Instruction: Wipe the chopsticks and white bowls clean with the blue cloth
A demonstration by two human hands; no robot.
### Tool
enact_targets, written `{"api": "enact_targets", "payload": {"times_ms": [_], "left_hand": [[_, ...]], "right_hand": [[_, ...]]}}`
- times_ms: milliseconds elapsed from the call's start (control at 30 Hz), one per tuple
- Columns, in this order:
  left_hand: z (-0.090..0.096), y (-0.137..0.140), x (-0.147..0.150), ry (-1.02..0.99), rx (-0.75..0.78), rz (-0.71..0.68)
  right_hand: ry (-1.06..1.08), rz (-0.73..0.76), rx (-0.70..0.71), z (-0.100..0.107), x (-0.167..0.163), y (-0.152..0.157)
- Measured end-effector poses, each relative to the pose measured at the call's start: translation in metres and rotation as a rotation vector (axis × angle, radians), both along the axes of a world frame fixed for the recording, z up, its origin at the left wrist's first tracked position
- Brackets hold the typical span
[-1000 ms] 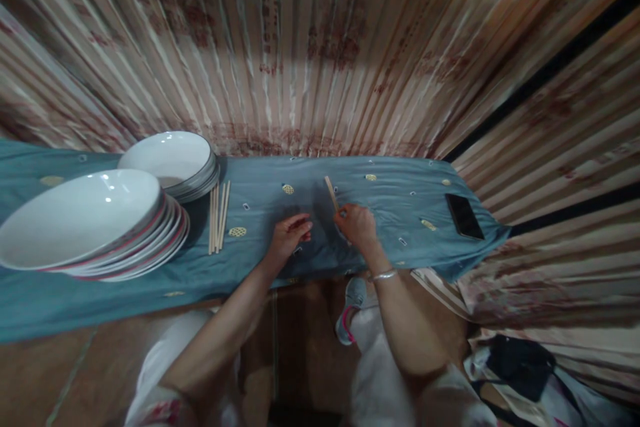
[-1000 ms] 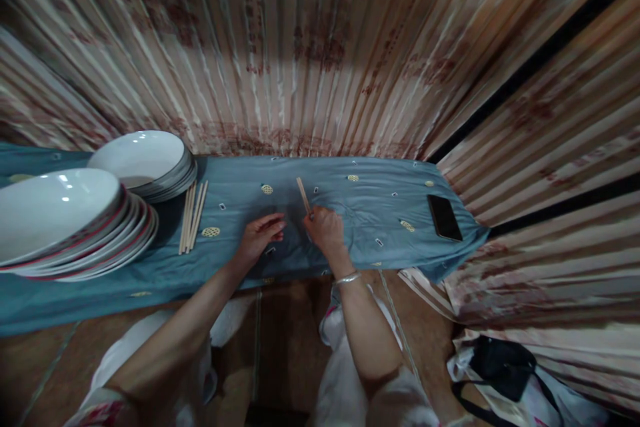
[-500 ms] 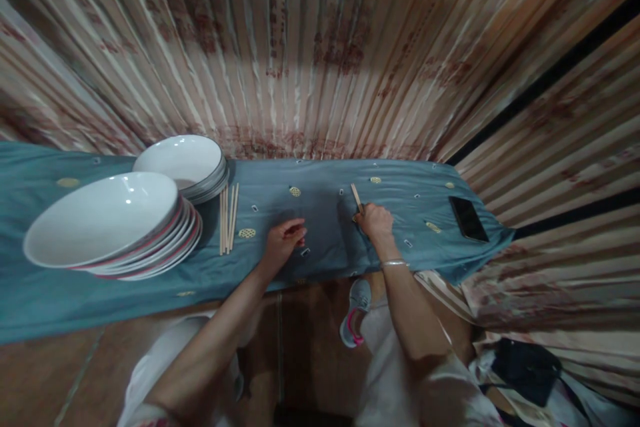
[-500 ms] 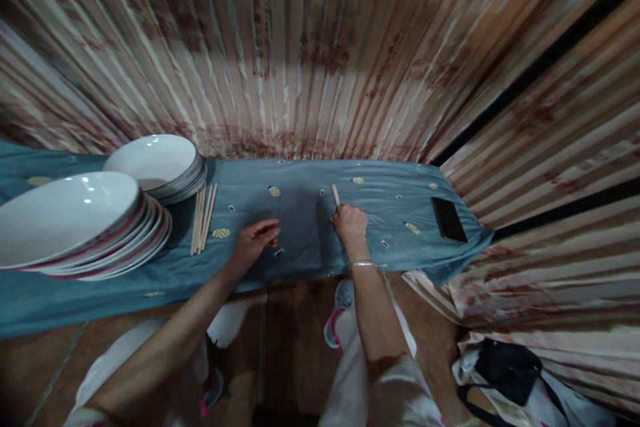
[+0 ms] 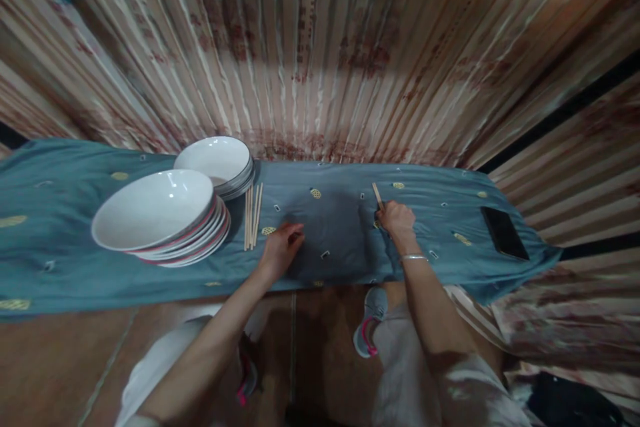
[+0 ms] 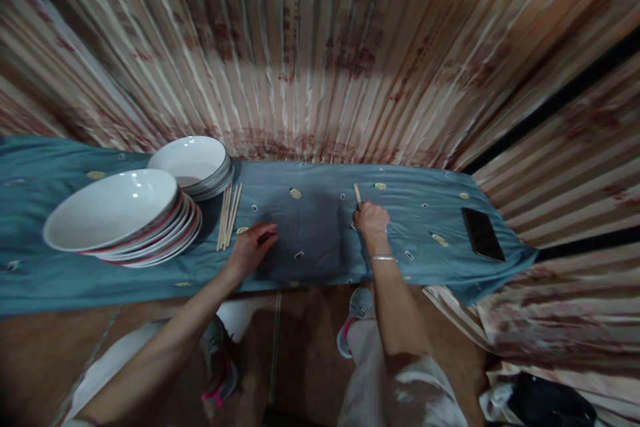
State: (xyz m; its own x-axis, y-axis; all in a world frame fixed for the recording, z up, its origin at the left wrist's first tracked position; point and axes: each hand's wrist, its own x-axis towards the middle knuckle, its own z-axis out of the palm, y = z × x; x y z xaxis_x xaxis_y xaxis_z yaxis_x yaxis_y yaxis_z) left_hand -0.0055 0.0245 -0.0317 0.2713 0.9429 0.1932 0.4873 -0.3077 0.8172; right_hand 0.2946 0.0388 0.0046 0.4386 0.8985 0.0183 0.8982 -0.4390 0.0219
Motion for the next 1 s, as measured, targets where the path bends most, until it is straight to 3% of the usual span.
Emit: {"api": "enact_targets", "payload": {"times_ms": [133, 267, 433, 767, 1000], "left_hand": [[0.005, -0.001, -0.017, 0.107, 0.074, 0.031], [0.007, 0.001, -0.036, 0.173, 0.166, 0.088], [0.007, 0.001, -0.053, 0.298, 0.237, 0.169], [0.003, -0.009, -0.063, 0.510, 0.219, 0.183], [0.003, -0.009, -0.064, 0.541, 0.212, 0.187]], "right_hand": [[-0.005, -0.021, -0.013, 0.003, 0.000, -0.006], [-0.021, -0.025, 0.029, 0.020, -0.003, -0.021], [0.032, 0.101, 0.106, 0.034, -0.019, -0.040], [0.227, 0.405, 0.104, 0.013, -0.071, -0.038], [0.377, 0.452, 0.133, 0.007, -0.074, -0.038]]}}
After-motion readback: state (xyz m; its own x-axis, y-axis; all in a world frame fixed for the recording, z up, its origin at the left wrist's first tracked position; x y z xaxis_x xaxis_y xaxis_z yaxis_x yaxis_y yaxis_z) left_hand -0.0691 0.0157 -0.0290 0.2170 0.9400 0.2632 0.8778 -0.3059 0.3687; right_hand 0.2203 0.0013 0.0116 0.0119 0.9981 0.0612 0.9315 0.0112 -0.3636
